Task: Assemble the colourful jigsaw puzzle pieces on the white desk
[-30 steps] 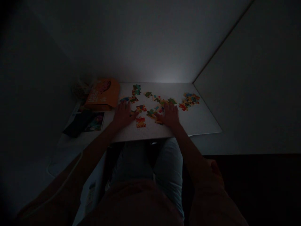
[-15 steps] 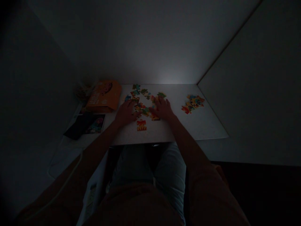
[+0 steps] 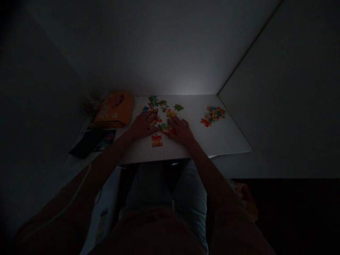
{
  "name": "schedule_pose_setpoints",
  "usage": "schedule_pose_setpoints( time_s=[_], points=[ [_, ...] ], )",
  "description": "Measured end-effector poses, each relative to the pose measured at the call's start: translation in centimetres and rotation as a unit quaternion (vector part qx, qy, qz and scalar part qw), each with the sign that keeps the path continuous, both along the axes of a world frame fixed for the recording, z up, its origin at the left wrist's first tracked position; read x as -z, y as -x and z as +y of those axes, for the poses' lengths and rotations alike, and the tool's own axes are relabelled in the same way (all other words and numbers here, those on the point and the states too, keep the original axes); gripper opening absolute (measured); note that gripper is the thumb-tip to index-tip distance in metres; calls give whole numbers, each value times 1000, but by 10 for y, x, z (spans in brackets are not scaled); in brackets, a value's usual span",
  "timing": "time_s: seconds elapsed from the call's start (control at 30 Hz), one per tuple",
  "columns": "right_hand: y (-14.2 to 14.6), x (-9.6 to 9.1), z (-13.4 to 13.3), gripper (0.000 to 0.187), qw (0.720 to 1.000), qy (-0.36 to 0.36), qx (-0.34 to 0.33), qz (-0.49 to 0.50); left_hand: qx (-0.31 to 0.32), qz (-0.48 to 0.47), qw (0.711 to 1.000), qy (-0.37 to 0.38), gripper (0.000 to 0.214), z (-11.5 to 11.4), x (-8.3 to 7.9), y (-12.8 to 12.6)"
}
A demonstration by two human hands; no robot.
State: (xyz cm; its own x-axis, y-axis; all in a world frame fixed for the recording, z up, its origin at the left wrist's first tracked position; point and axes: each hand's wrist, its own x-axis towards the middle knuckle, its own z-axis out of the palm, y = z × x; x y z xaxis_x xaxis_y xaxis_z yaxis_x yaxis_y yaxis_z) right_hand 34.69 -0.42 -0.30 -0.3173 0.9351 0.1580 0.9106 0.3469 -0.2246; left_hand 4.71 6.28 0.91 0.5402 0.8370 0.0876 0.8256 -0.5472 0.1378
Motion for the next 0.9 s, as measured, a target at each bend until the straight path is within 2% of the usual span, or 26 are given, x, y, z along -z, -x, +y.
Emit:
schedule_pose_setpoints(
  time_s=[0.1,0.17,0.27,0.37,0.47,0.63,0.77,0.9],
  points=[
    [2,3,2,85,999,-8,42,-5,24,-30,999,-14,91,8,-1,-2],
    [1,4,2,83,1000,-1,27,-4,21,-48,998,-26,84,4,-2,-5],
    [-3,5,2,83,1000,-1,-11,14,7,-61,998,-33,85,-16,-4,-7],
    [-8,6,3,80,998,-24,0,55,19,-54,998,-11,94,-46,-6,-5],
    [-12,10,3,72,994,-50,14,91,23,-44,999,10,92,-67,-7,3],
    [-19,15,6,57,990,-73,28,114,-45,-79,996,-14,68,-80,-7,23],
    [-21,14,8,42,988,-74,44,132,-3,-102,995,-1,70,-93,-6,34],
    [-19,8,7,24,984,-74,60,148,13,-99,995,7,58,-102,-6,35]
  ],
)
